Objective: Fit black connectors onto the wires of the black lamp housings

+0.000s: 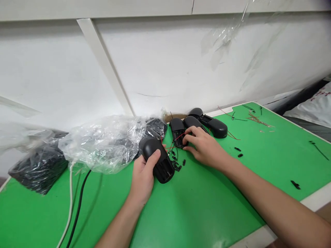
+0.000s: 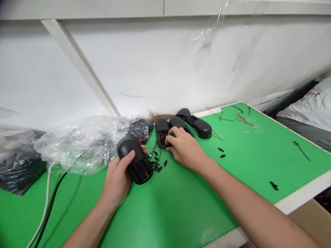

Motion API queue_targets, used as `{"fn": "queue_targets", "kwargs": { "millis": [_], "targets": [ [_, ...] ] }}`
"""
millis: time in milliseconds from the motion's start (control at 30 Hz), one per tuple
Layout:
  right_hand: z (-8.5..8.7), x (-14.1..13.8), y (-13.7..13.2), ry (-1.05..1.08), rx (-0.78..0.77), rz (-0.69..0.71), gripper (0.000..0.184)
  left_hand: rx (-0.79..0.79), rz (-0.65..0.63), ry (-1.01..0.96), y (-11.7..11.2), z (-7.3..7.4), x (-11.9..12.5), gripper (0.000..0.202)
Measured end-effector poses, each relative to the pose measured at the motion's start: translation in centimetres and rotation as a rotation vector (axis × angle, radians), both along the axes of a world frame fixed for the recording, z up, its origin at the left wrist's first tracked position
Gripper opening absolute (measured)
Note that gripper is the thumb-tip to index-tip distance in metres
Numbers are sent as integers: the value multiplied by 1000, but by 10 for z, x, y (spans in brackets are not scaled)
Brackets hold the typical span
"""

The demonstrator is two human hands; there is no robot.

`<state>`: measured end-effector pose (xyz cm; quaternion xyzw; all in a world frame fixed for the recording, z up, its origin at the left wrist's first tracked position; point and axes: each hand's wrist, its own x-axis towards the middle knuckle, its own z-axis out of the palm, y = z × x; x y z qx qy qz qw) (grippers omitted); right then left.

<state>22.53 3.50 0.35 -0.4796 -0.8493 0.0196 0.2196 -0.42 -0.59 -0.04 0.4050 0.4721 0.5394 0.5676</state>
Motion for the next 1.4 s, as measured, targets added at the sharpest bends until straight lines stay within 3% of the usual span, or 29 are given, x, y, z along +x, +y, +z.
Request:
{"fn": "queue_targets", "kwargs": {
  "millis": [333, 500, 667, 900, 1100, 1267, 1400],
  "targets": [
    [7, 1, -1, 242, -8, -5, 9, -70, -149, -2, -8, 10, -1, 42],
    [7, 2, 1, 284, -10, -14, 9, -122, -208, -182, -12, 22, -3, 35],
    [10, 2, -1, 241, -12, -55, 10, -242, -126, -407, -10, 27, -13, 37],
    [14, 7, -4, -3, -52, -134, 14, -60, -47, -497, 0, 30, -20, 40],
    [14, 9, -5, -85, -93, -157, 10, -76, 38, -480, -2, 35, -16, 38],
    [19, 6, -8, 55, 1, -224, 17, -80, 158, -406, -3, 38, -12, 40],
    [22, 3, -9, 212, 72, -232, 19, -81, 124, -415, -3, 38, -10, 45]
  ]
}}
